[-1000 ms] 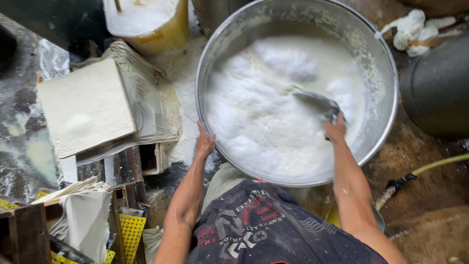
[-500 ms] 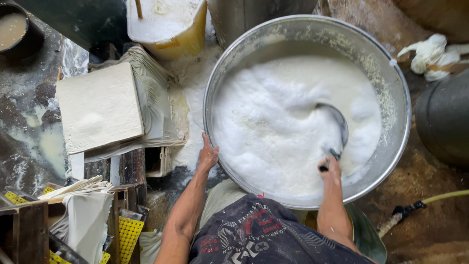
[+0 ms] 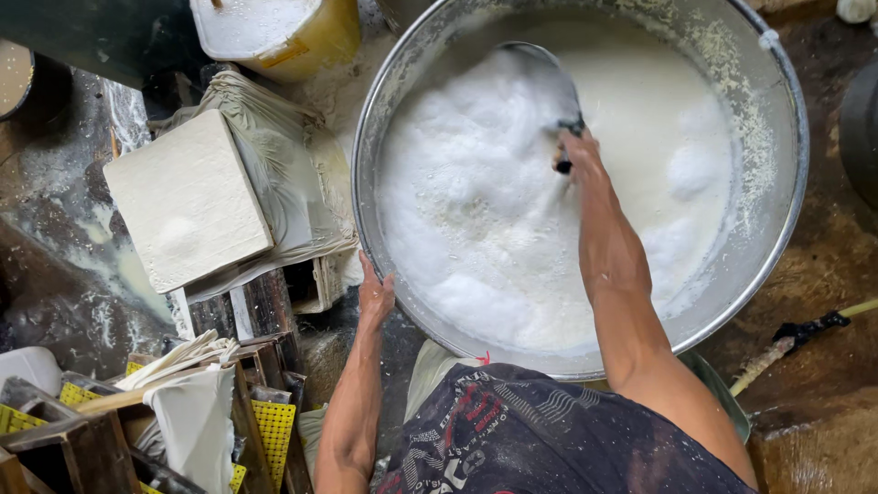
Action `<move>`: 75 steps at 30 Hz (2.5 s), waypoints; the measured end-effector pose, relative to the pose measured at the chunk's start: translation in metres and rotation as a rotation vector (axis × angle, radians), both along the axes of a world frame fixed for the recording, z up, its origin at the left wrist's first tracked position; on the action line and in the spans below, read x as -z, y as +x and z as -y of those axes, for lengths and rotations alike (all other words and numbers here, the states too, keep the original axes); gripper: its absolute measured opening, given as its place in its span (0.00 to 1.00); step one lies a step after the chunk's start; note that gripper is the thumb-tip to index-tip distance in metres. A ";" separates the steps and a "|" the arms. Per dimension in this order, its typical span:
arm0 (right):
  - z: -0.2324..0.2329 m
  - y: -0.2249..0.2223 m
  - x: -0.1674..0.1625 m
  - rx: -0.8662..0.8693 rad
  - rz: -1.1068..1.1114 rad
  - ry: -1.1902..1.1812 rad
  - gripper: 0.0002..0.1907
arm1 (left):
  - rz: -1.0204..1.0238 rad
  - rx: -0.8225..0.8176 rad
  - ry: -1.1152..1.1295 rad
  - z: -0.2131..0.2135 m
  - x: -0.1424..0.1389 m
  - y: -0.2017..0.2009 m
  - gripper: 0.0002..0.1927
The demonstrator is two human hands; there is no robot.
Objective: The person uses a metal ladle to repeatedly scoop foam and liquid from a large basin of soy milk, pouring the skimmings into a bucket beside them, and moves between basins to skim more foam.
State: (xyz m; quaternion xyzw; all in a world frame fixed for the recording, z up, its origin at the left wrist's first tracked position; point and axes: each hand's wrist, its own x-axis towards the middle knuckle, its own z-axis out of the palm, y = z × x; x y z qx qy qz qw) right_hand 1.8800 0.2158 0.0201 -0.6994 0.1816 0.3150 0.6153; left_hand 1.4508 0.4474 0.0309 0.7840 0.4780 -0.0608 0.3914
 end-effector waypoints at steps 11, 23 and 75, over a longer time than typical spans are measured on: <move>-0.053 -0.017 -0.012 -0.647 0.276 -0.646 0.47 | -0.167 -0.014 0.009 0.009 -0.023 0.013 0.51; 0.035 -0.119 -0.013 -0.685 0.327 -0.904 0.54 | -0.099 0.104 0.042 0.000 -0.012 -0.012 0.54; -0.052 -0.056 -0.053 -0.693 0.407 -0.623 0.52 | -0.163 0.035 0.038 0.015 -0.061 0.021 0.52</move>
